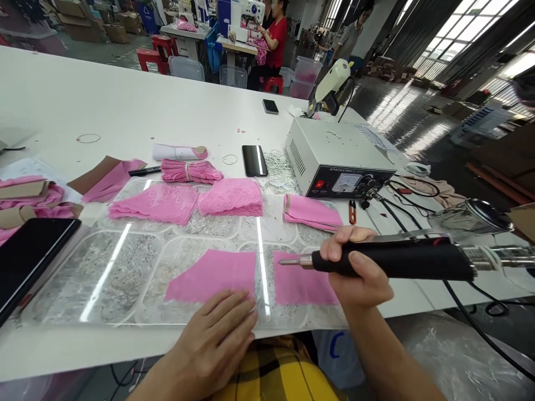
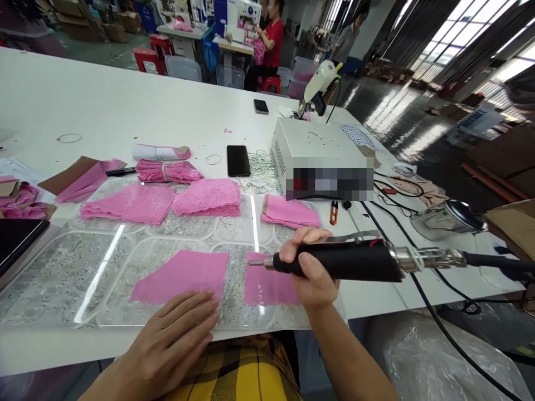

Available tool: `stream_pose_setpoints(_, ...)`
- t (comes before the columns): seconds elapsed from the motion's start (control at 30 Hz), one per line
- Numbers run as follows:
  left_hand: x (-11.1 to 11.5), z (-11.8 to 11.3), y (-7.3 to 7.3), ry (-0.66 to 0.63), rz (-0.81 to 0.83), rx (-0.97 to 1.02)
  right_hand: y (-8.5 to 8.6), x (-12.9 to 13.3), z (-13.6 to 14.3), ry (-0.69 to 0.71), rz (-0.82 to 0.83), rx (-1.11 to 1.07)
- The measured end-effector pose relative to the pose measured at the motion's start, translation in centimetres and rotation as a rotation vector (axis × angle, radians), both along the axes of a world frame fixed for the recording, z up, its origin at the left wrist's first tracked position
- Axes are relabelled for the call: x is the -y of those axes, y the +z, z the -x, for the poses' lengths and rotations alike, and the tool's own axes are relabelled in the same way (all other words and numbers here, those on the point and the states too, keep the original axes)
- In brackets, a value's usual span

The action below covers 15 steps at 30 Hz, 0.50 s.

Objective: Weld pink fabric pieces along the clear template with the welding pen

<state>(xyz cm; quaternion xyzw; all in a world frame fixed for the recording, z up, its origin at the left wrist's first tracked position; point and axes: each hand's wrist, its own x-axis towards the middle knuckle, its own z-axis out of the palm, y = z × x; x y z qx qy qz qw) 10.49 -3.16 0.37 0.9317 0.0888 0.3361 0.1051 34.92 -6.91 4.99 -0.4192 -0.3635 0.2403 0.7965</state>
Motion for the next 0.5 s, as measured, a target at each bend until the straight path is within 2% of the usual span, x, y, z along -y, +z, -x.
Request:
stream_pose_setpoints(0.1,0.5,-2.5,0.0,-0.036,-0.057,-0.038,-0.1,0.0,-1.8,-0.082,-0.004,-0.014)
stream_pose_setpoints(0.3,1.6,-8.0,-0.6,-0.026,-0.077,-0.112,-0.6,-0.1,-3.2,-0.055,-0.015,-0.035)
stream_pose_setpoints(0.5,2.0,-10.5,-1.3,0.028,-0.075,-0.19,-0.4,-0.2,-4.2,-0.081,-0.053,-0.04)
